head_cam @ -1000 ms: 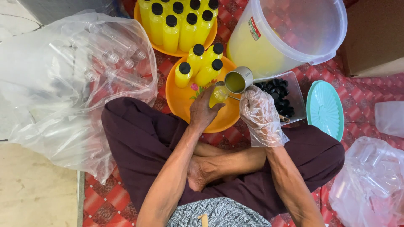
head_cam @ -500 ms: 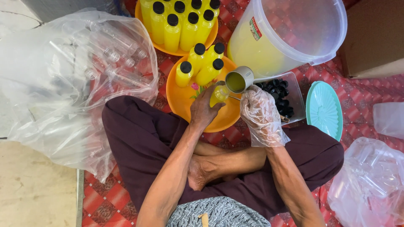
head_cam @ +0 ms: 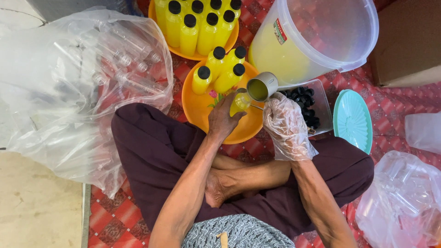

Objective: The person uses a small metal measuring cup to fill a plastic bottle with yellow liquid from a large plastic bucket, then places a black cap on the bottle. They repeat this process with another bottle while sitting on the floor.

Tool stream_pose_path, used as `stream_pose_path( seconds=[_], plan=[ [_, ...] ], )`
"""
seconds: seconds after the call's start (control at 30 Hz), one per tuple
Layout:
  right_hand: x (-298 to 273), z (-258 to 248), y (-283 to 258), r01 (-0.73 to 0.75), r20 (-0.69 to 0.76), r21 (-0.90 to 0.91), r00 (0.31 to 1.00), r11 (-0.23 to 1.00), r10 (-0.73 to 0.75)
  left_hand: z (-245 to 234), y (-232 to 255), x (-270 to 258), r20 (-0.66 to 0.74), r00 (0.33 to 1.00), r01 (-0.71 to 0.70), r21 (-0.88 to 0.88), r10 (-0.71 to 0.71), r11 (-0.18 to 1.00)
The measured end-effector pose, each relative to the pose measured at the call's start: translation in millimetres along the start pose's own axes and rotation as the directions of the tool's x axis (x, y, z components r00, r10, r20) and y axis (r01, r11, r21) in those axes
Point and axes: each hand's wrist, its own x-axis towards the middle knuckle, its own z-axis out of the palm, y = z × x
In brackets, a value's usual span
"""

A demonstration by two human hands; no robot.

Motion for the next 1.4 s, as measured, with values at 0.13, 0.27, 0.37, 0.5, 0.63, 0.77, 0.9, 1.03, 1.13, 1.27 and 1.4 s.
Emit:
stream_pose_path(
  seconds=[0.13, 0.27, 0.37, 0.5, 0.63, 0.77, 0.9, 1.03, 1.13, 1.27, 1.4],
  plan=[
    [-2, -1, -2, 0.003, -0.001, 0.002, 1.000, 1.000, -0.003, 4, -6, 0, -0.006, 1.000, -0.005, 0.005, 0.006, 1.000],
    [1, 0, -4, 0.006, -0.004, 0.003, 1.000, 1.000, -0.006, -4, 5, -1, 0.011, 1.000, -0.001, -0.016, 0.001, 1.000],
    [-1, -1, -5, 0.008, -0.006, 0.004, 1.000, 1.000, -0.008, 0, -4, 0, 0.032, 0.999, 0.014, -0.014, -0.014, 1.000],
    [-2, -4, -7, 0.010, -0.009, 0.006, 1.000, 1.000, -0.010, -4, 2, -1, 0.033, 0.999, 0.016, -0.009, -0.015, 1.000],
    [-2, -5, -8, 0.013, -0.012, 0.008, 1.000, 1.000, -0.013, -7, 6, -2, 0.032, 0.999, -0.003, -0.025, 0.004, 1.000],
    [-2, -5, -10, 0.015, -0.015, 0.009, 1.000, 1.000, -0.015, -7, 6, -3, 0.019, 1.000, -0.010, -0.036, 0.011, 0.999],
    [-1, -5, -12, 0.018, -0.017, 0.012, 1.000, 1.000, -0.018, -2, -1, -1, 0.008, 1.000, -0.021, -0.016, 0.021, 1.000],
    [-2, -6, -13, 0.018, -0.020, 0.014, 1.000, 1.000, -0.018, 0, -6, -1, 0.005, 1.000, -0.028, -0.008, 0.028, 1.000],
    [-1, -6, -14, 0.019, -0.023, 0.015, 1.000, 1.000, -0.019, 2, -9, 0, 0.017, 1.000, -0.025, -0.009, 0.025, 1.000],
    [-2, -7, -15, 0.019, -0.024, 0.016, 1.000, 1.000, -0.019, -5, 1, -2, 0.018, 1.000, -0.020, -0.007, 0.020, 1.000],
    [-3, -8, -15, 0.020, -0.027, 0.019, 0.999, 1.000, -0.020, -1, -4, -1, 0.027, 1.000, -0.011, -0.006, 0.011, 1.000]
  ],
)
